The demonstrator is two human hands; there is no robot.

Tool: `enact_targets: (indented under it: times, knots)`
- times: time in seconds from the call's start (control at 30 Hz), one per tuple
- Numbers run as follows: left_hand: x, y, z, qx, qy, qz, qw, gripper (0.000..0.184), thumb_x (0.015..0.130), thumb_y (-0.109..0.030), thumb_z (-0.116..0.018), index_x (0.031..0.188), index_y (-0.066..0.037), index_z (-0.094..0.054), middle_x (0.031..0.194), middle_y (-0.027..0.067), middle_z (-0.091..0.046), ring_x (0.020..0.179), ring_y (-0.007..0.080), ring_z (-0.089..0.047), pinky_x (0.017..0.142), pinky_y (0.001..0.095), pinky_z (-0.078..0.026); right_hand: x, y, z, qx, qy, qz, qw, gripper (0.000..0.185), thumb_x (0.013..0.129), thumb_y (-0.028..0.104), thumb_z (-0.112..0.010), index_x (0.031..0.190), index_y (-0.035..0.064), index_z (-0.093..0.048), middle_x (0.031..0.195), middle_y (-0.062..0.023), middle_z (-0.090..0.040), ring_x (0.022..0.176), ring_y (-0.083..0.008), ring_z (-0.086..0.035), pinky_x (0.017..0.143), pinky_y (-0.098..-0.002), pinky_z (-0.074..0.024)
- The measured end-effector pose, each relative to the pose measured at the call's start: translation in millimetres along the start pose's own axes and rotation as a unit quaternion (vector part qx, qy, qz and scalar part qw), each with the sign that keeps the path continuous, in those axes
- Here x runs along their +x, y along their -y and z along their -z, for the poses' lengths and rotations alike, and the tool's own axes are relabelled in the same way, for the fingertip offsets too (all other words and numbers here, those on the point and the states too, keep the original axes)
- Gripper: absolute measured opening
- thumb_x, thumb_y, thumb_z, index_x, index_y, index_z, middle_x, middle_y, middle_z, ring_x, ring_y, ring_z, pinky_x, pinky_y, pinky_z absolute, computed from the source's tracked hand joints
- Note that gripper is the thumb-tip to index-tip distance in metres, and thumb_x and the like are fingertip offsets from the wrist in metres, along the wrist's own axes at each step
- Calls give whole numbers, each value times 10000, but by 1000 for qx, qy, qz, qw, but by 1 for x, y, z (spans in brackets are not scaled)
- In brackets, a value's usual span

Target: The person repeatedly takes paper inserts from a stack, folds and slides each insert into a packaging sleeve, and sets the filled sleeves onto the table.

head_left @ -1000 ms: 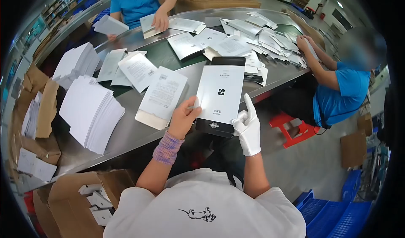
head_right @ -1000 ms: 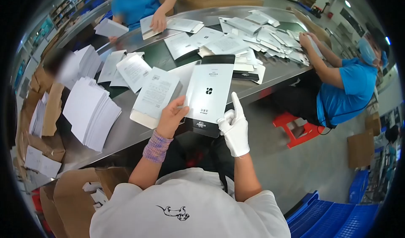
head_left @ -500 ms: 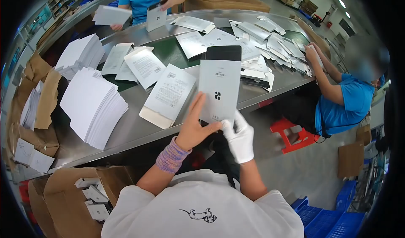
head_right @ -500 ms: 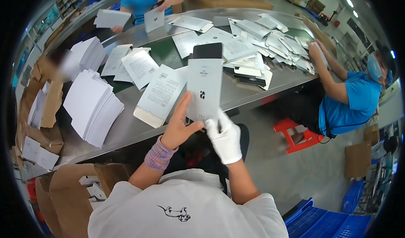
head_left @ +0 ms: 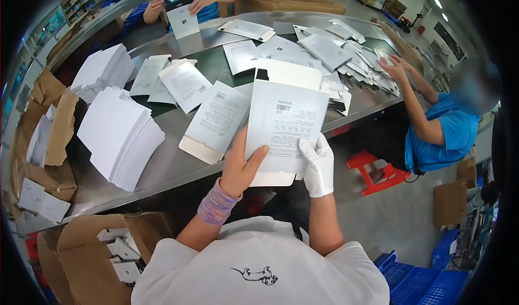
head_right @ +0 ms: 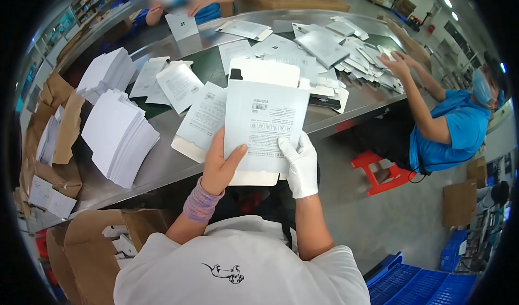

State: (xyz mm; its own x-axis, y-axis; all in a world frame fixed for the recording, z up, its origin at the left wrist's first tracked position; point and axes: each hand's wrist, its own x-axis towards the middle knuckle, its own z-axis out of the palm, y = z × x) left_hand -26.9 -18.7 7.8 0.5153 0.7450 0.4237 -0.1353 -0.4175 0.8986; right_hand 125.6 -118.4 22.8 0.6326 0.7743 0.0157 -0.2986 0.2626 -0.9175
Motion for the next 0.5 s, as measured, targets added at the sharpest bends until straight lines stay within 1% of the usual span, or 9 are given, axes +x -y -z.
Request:
enact_targets:
  times: [0.03,0.1,0.13,0.2,0.27,0.33,0.37,0.47,0.5]
  knots:
    - [2,14,-1,72,-53,-56,994,570,914,-170,-670,1381,20,-403,1152,164,-627,1036,211,-620,901,327,-476,-3,1,-1,-34,-6,9,999,369,904,125,-681,1209,-33,-546,1080,-102,-657,1006,-139,-599,920,-289,-463]
    - [5,12,4,0,-30,17,999,569,903,-153,-682,1367,28,-409,1189,166,-603,1081,220,-602,921,344,-471,-10,3,-7,-101,-17,28,994,289,918,119,-667,1149,-27,-573,1025,-88,-665,974,-116,-595,896,-277,-466]
    - [7,10,5,-36,-19,51,998,568,897,-145,-688,1360,32,-411,1208,167,-590,1103,225,-594,931,353,-469,-12,-1,-7,-164,-9,36,986,342,924,128,-659,1202,-25,-530,1050,-92,-650,977,-126,-585,884,-284,-472]
    - [6,6,0,-71,1,23,997,626,866,-154,-729,1357,44,-395,1242,167,-566,1142,230,-572,934,353,-469,-18,2,-21,-212,-29,95,972,421,921,140,-661,1261,-17,-470,1118,-109,-628,994,-150,-581,888,-305,-480]
    - [4,0,2,-40,43,-7,998,671,852,-166,-748,1368,47,-376,1252,165,-561,1153,229,-566,935,345,-469,-20,2,-17,-240,10,87,967,640,881,248,-712,1358,-13,-375,1221,-150,-586,1078,-195,-573,933,-336,-467]
    - [-2,-7,-7,-130,25,16,991,649,848,-194,-756,1343,48,-413,1175,165,-608,1074,233,-606,889,338,-488,-24,-3,-15,-233,55,113,964,745,858,318,-737,1393,-16,-341,1249,-166,-573,1115,-215,-570,947,-346,-462]
    - [-4,-11,-11,-176,18,28,984,639,846,-208,-760,1331,49,-432,1137,165,-631,1035,235,-626,867,334,-498,-26,-6,-15,-232,55,97,966,859,855,440,-710,1440,-16,-276,1281,-197,-548,1178,-257,-545,998,-368,-427]
    - [-8,-29,4,-32,133,71,988,459,886,-170,-717,1239,61,-535,1126,128,-649,1014,180,-612,860,325,-499,-25,-14,-13,-221,36,137,965,851,884,497,-648,1456,2,-258,1303,-216,-525,1203,-276,-522,1031,-382,-390]
    - [-9,-33,5,-4,121,66,990,404,900,-172,-696,1200,62,-560,1062,139,-664,949,204,-632,826,325,-506,-26,-8,-12,-232,36,94,967,838,914,508,-598,1471,3,-228,1325,-222,-503,1232,-282,-492,1055,-391,-355]
